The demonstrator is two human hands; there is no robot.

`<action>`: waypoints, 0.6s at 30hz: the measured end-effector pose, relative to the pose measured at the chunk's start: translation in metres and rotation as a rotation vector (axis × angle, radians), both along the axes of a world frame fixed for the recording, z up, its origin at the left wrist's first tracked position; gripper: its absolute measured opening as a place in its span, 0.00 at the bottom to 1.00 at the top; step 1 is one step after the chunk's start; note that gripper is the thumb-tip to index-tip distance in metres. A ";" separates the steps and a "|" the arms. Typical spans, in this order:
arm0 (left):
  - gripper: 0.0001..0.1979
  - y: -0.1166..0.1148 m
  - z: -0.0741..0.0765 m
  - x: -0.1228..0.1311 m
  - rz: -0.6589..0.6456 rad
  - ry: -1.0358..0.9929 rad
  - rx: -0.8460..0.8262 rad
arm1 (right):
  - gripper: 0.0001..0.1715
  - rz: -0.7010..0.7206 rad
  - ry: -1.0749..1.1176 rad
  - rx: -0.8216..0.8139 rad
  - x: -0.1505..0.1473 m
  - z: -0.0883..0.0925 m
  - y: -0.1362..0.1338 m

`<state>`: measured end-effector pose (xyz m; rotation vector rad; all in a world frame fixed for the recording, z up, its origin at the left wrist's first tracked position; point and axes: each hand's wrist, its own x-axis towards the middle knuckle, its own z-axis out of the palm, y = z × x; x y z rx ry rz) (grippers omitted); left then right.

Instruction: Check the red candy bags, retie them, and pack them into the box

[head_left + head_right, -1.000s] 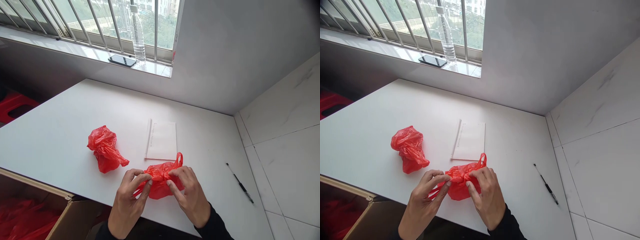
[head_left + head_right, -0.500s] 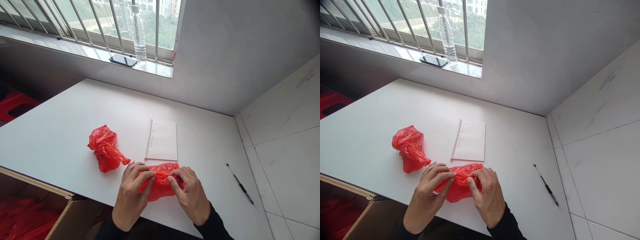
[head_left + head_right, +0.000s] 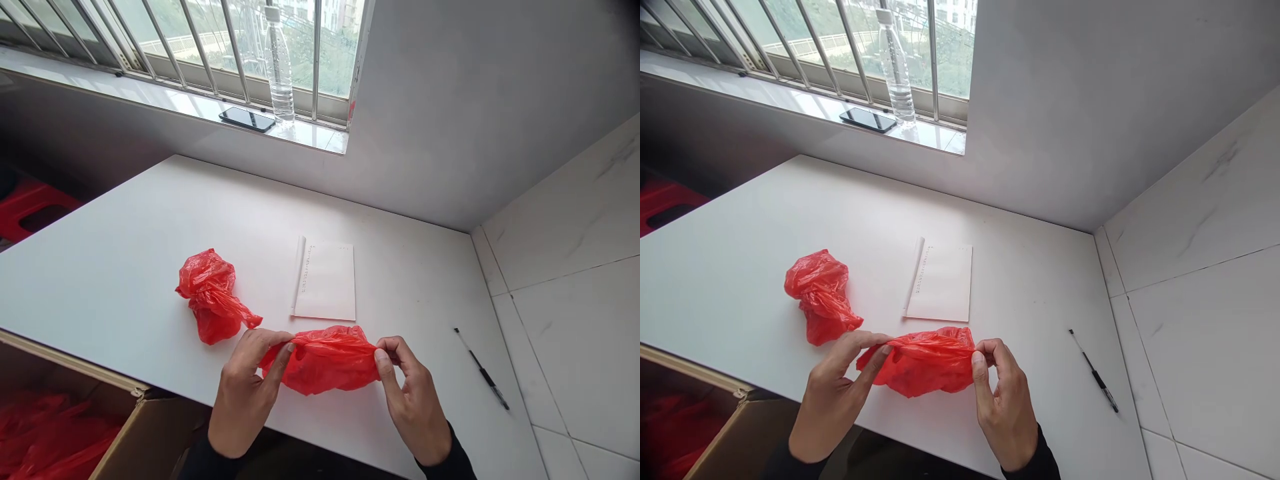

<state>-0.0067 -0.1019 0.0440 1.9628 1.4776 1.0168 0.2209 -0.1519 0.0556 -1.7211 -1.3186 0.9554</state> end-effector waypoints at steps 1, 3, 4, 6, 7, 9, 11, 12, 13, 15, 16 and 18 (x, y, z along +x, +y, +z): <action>0.05 -0.001 -0.001 -0.003 0.039 -0.018 -0.030 | 0.15 -0.007 0.003 0.000 0.001 -0.001 -0.001; 0.05 -0.002 -0.004 -0.009 0.135 -0.049 -0.079 | 0.15 -0.012 0.012 0.002 0.002 -0.002 -0.002; 0.06 -0.002 -0.005 -0.013 0.200 -0.065 -0.094 | 0.15 -0.021 0.015 0.000 0.003 -0.003 -0.002; 0.08 -0.002 -0.006 -0.020 0.335 -0.098 -0.122 | 0.16 -0.057 0.024 -0.008 0.005 -0.003 -0.002; 0.10 -0.002 -0.005 -0.023 0.385 -0.118 -0.136 | 0.17 -0.075 0.031 -0.015 0.006 -0.002 -0.002; 0.13 -0.001 -0.002 -0.025 0.417 -0.161 -0.162 | 0.17 -0.095 0.044 -0.012 0.008 0.000 0.000; 0.18 -0.002 0.004 -0.021 0.357 -0.188 -0.184 | 0.18 -0.062 0.052 -0.008 0.006 0.004 0.003; 0.21 -0.003 0.007 -0.017 0.320 -0.185 -0.184 | 0.19 -0.035 0.044 -0.009 0.004 0.006 0.005; 0.24 -0.003 0.009 -0.013 0.285 -0.170 -0.176 | 0.21 -0.006 0.027 -0.011 0.001 0.008 0.006; 0.24 -0.005 0.013 -0.006 0.223 -0.119 -0.133 | 0.23 0.055 -0.014 -0.010 -0.005 0.012 0.009; 0.20 -0.006 0.014 -0.004 0.194 -0.096 -0.100 | 0.21 0.085 -0.033 -0.004 -0.008 0.013 0.009; 0.12 -0.007 0.015 -0.005 0.146 -0.082 -0.029 | 0.17 0.121 -0.028 0.014 -0.010 0.013 0.009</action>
